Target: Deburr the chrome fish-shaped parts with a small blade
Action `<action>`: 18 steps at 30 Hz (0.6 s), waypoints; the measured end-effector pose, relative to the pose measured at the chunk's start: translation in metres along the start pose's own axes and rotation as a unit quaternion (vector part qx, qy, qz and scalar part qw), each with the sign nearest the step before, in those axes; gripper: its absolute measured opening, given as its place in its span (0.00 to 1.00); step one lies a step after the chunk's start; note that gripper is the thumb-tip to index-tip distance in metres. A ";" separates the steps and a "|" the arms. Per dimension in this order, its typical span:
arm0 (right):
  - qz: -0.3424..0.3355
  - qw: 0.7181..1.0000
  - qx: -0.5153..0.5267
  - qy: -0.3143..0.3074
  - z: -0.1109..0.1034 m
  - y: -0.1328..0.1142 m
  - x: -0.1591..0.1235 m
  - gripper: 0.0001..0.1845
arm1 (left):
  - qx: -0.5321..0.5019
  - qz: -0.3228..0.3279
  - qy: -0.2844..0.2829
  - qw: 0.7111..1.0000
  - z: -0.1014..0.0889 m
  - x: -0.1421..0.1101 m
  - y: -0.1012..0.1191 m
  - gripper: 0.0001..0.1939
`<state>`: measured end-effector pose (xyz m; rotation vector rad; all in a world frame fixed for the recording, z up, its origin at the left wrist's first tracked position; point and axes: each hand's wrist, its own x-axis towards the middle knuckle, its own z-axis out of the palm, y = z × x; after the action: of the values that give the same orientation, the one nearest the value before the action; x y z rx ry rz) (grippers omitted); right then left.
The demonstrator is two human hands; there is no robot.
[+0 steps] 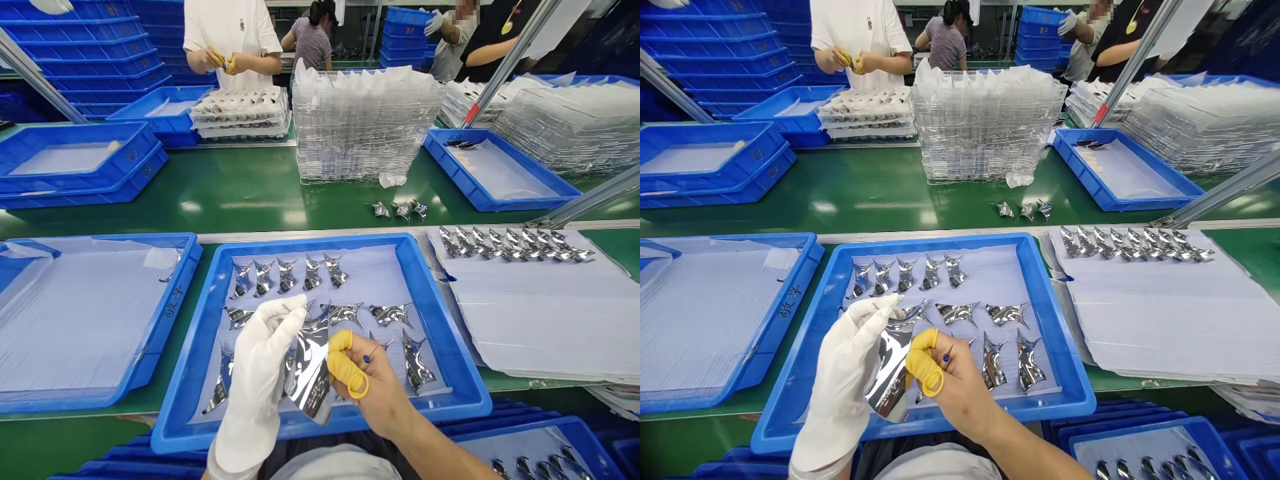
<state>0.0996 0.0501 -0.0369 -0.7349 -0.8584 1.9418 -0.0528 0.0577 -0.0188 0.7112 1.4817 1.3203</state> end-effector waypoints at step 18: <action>0.071 0.997 -0.014 0.001 0.006 -0.020 0.003 0.20 | 0.000 -0.006 0.029 1.000 -0.003 0.003 0.001 0.22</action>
<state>0.1032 0.0583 -0.0178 -0.8340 -0.8526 2.0574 -0.0574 0.0597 -0.0187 0.6676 1.5300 1.3418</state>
